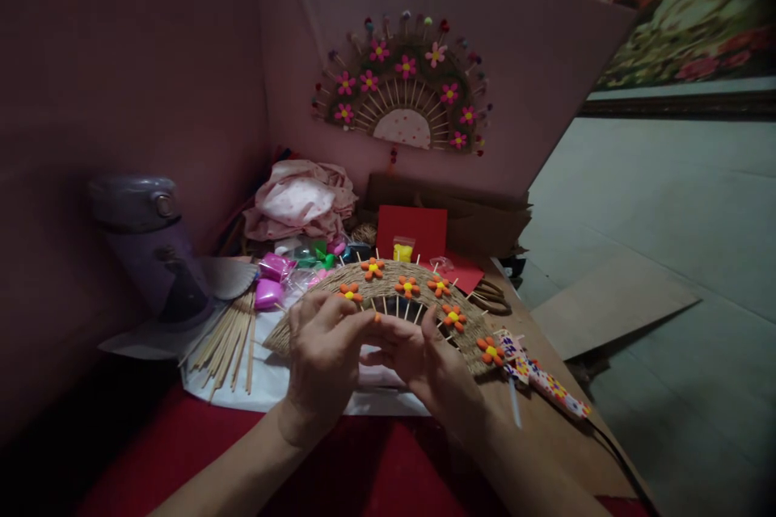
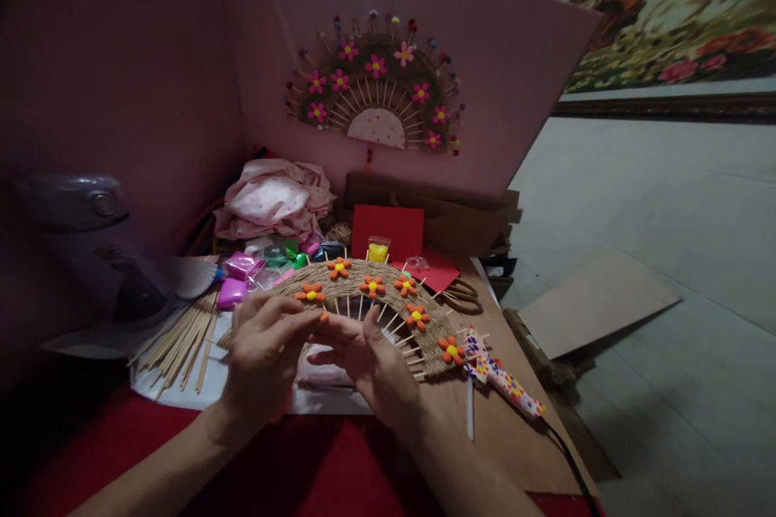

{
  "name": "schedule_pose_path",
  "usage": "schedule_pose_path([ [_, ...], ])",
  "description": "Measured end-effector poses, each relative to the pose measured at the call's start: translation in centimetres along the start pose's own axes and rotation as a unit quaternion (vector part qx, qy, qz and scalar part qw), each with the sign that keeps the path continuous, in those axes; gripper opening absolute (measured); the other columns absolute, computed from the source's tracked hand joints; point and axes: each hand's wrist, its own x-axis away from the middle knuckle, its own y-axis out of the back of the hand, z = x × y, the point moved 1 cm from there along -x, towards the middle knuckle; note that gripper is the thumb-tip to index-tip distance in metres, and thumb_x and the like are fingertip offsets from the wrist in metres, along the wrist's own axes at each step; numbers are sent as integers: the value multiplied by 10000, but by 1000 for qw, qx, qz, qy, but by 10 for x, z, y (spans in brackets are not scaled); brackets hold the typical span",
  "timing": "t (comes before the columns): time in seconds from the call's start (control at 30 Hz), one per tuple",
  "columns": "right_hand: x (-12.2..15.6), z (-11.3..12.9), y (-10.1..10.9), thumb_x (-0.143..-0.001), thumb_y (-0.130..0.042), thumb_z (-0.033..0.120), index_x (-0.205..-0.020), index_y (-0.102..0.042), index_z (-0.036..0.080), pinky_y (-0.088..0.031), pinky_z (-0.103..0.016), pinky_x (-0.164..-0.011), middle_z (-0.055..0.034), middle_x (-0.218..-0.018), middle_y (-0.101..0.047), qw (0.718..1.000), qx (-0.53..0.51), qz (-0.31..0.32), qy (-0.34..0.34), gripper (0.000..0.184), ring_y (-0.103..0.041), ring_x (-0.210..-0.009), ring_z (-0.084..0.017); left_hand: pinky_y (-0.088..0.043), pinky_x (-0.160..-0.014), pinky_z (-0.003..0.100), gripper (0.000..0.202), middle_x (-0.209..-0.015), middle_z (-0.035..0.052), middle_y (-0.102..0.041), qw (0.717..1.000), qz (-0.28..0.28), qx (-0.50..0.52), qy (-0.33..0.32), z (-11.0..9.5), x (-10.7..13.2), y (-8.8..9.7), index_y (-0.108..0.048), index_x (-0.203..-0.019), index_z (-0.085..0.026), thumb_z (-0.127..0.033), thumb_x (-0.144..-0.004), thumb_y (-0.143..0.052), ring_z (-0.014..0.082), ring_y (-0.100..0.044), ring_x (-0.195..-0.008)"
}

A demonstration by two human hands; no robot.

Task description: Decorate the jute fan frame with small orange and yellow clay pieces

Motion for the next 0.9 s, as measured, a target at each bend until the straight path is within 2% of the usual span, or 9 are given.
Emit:
schedule_pose_path([
  [0.07,-1,0,1,-831,-398,655,-1059,-647,119,-417,-352,-851,-140,-1085,-629,999,-34,-28,-3,634,-563,-998,-229,-389,-732,359,136,-773,32,-621,998,-37,35,49,2,-2,3,-677,-861,-204,-114,-784,-611,197,-501,-814],
  [0.13,-2,-1,5,-827,-531,543,-978,-662,122,-435,-293,-761,-94,-918,-657,995,-60,-74,12,466,-588,-833,-171,-411,-724,345,123,-792,35,-621,991,-58,75,91,4,-4,4,-669,-868,-189,-118,-779,-623,186,-512,-806],
  [0.2,-3,-3,8,-788,-658,378,-865,-658,136,-414,-229,-640,-26,-745,-623,992,-69,-105,31,254,-543,-657,-106,-426,-712,335,99,-784,32,-623,988,-45,109,99,3,-5,3,-667,-842,-187,-125,-772,-635,181,-519,-800],
  [0.27,-5,-5,9,-762,-695,258,-773,-633,134,-355,-194,-544,17,-629,-556,989,-67,-122,39,139,-458,-544,-68,-433,-701,329,88,-761,27,-625,987,-22,131,86,0,-4,1,-665,-822,-188,-124,-768,-639,178,-517,-792],
  [0.43,-6,-9,6,-785,-651,211,-706,-600,126,-260,-187,-459,52,-507,-443,986,-60,-150,32,127,-324,-448,-50,-423,-696,334,110,-732,25,-635,988,4,144,60,-8,0,-1,-667,-837,-187,-109,-776,-621,177,-514,-776],
  [0.6,-4,-10,3,-762,-672,221,-665,-579,132,-318,-189,-507,42,-541,-468,986,-77,-145,15,160,-356,-491,-56,-412,-722,352,125,-698,9,-648,987,41,150,43,-12,1,1,-687,-821,-219,-128,-788,-606,179,-534,-760],
  [0.73,-4,-8,1,-769,-660,246,-682,-584,146,-290,-190,-465,58,-512,-420,987,-100,-123,24,153,-319,-456,-55,-423,-712,348,128,-730,19,-657,985,-15,155,74,-12,0,4,-677,-858,-210,-127,-789,-608,176,-539,-766],
  [0.77,-4,-8,1,-774,-655,245,-688,-587,145,-288,-189,-464,58,-513,-419,987,-104,-119,23,148,-322,-455,-55,-423,-715,351,130,-738,20,-660,985,-15,152,75,-12,1,4,-677,-857,-213,-126,-789,-607,176,-541,-769],
  [0.9,-2,-8,0,-774,-662,244,-698,-600,136,-320,-185,-506,45,-537,-458,989,-98,-113,-4,145,-403,-494,-57,-415,-714,354,132,-711,9,-656,986,32,157,53,-12,2,1,-675,-840,-222,-122,-792,-604,174,-541,-748],
])
